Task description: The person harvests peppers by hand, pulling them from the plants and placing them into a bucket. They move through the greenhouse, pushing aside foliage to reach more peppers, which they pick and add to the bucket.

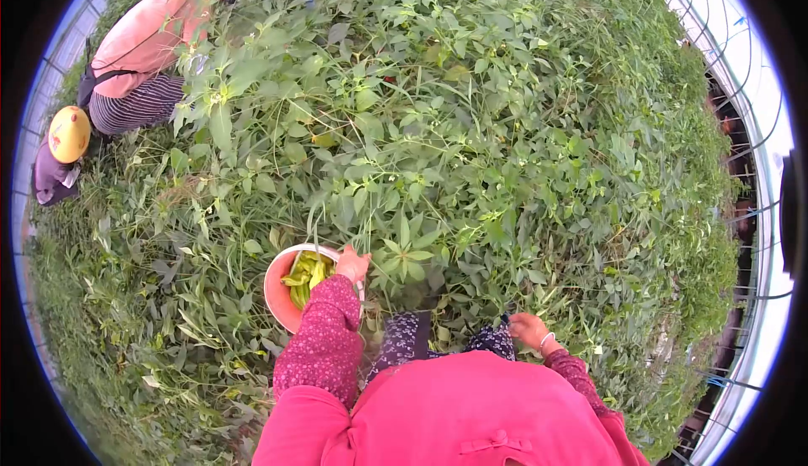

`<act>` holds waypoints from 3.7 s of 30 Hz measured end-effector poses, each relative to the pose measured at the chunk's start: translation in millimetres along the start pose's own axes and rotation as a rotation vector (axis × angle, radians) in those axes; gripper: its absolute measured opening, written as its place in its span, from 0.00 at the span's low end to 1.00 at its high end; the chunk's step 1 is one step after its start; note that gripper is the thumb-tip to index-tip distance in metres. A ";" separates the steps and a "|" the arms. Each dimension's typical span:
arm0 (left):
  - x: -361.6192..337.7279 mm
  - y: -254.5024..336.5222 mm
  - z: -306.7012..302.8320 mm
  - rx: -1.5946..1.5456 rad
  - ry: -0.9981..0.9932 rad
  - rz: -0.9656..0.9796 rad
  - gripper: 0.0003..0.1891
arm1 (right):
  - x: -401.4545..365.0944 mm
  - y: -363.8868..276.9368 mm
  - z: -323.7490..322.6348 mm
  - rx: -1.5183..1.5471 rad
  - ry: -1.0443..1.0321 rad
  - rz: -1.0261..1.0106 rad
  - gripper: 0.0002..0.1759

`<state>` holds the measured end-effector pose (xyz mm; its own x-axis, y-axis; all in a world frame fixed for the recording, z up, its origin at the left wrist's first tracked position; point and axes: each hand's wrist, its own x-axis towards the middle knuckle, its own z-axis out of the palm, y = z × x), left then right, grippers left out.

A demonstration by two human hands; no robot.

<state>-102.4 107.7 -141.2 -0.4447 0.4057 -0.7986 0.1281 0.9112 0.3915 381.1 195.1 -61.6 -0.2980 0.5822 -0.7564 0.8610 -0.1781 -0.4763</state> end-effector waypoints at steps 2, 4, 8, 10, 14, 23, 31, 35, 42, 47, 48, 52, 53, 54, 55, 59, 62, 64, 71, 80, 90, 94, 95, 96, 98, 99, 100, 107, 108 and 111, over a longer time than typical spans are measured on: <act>5.0 -15.4 29.2 0.101 0.068 0.283 0.25 | -2.3 -17.4 -4.5 -0.044 0.027 -0.024 0.20; -29.5 5.7 39.5 0.046 0.065 0.403 0.16 | 3.3 -19.4 -1.2 -0.025 0.036 -0.022 0.20; -86.3 40.1 81.7 0.236 -0.027 0.532 0.10 | 13.3 -24.5 13.0 -0.049 -0.036 -0.070 0.18; -101.2 54.4 100.2 0.282 -0.075 0.493 0.09 | 11.2 -56.6 15.6 0.071 -0.116 -0.044 0.17; -124.3 58.2 112.8 0.210 -0.127 0.607 0.11 | 12.1 -155.2 18.3 0.245 -0.090 -0.122 0.15; -157.3 62.6 103.5 0.203 -0.259 0.591 0.20 | 98.6 -208.1 80.9 -0.415 -0.076 -0.218 0.40; -149.9 33.6 83.7 -0.065 -0.439 0.802 0.16 | 107.8 -178.0 39.1 -0.494 -0.001 -0.195 0.20; -104.3 51.8 23.1 -0.319 -0.118 0.797 0.15 | 102.4 -121.0 -8.4 -0.932 0.016 -0.081 0.16; 52.9 100.3 -71.9 -0.005 0.614 0.773 0.28 | 110.1 -40.7 14.7 -0.983 0.075 -0.164 0.20; 156.2 86.8 -27.0 0.092 0.325 0.405 0.42 | 141.8 10.7 22.9 -0.977 -0.030 -0.042 0.20; 171.2 79.2 -4.8 0.049 0.235 0.324 0.43 | 148.8 26.7 22.0 -1.054 -0.068 -0.049 0.21; 198.6 58.4 110.5 0.056 -0.088 0.290 0.38 | 173.4 92.0 25.7 -1.361 -0.266 -0.146 0.21; 173.2 64.5 121.2 0.098 -0.031 0.308 0.36 | 180.6 108.8 27.7 -1.436 -0.316 -0.179 0.21; 145.8 68.5 126.3 0.138 0.026 0.324 0.34 | 187.3 124.6 29.1 -1.514 -0.368 -0.215 0.21; 140.5 59.7 142.0 0.174 0.038 0.348 0.33 | 190.5 139.2 29.3 -1.593 -0.424 -0.252 0.22; 130.7 38.0 155.5 0.297 0.071 0.420 0.30 | 203.9 182.6 34.5 -1.561 -0.325 -0.436 0.21; 126.6 19.8 162.4 0.308 0.168 0.505 0.26 | 172.0 -5.2 1.6 -1.072 -0.476 -0.101 0.20; 123.7 3.5 175.7 0.293 0.303 0.605 0.21 | 150.4 -135.3 -10.0 -0.807 -0.455 -0.098 0.19; 119.0 -19.3 201.4 0.364 0.197 0.550 0.31 | 195.6 -360.0 21.3 -0.240 -0.086 -0.592 0.16; 121.9 -33.2 213.2 0.211 0.095 0.465 0.23 | 398.6 -346.3 179.2 -0.606 -0.209 -0.500 0.28; 129.9 -46.8 231.4 0.082 0.131 0.373 0.09 | 372.2 -373.3 161.8 -0.882 -0.438 -0.551 0.27; 110.0 -39.1 214.0 -0.007 0.081 0.425 0.09 | 352.2 -354.7 190.0 -0.851 -0.552 -0.490 0.28; 109.0 -40.0 207.8 0.133 0.006 0.415 0.10 | 349.3 -341.3 191.8 -0.862 -0.550 -0.597 0.29; 108.1 -41.7 203.6 0.272 -0.067 0.405 0.11 | 351.3 -321.0 192.0 -0.875 -0.544 -0.706 0.30; 105.8 -50.7 207.8 0.387 0.055 0.484 0.15 | 354.9 -288.5 188.3 -0.894 -0.527 -0.862 0.30; 102.1 -48.6 201.1 0.446 0.119 0.522 0.17 | 350.5 -283.5 183.9 -0.903 -0.517 -0.913 0.30; 97.6 -49.0 192.6 0.420 0.146 0.577 0.18 | 348.1 -282.0 182.5 -0.911 -0.509 -0.969 0.30; -1.7 -7.7 63.6 0.260 -0.221 0.773 0.19 | 358.5 -248.7 185.6 -0.792 -0.363 -1.033 0.19; -4.5 3.3 33.4 0.060 -0.533 0.714 0.18 | 355.9 -248.5 182.6 -0.767 -0.317 -1.086 0.15; 5.8 19.2 -36.5 -0.795 -0.888 0.488 0.14 | 355.3 -244.2 182.8 -0.820 -0.319 -1.116 0.19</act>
<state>-134.9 125.0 -121.6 0.2770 0.8712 -0.4053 -0.5870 0.4873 0.6464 -10.3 300.4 -296.0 -0.9528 -0.1113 -0.2824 0.0746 0.8160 -0.5733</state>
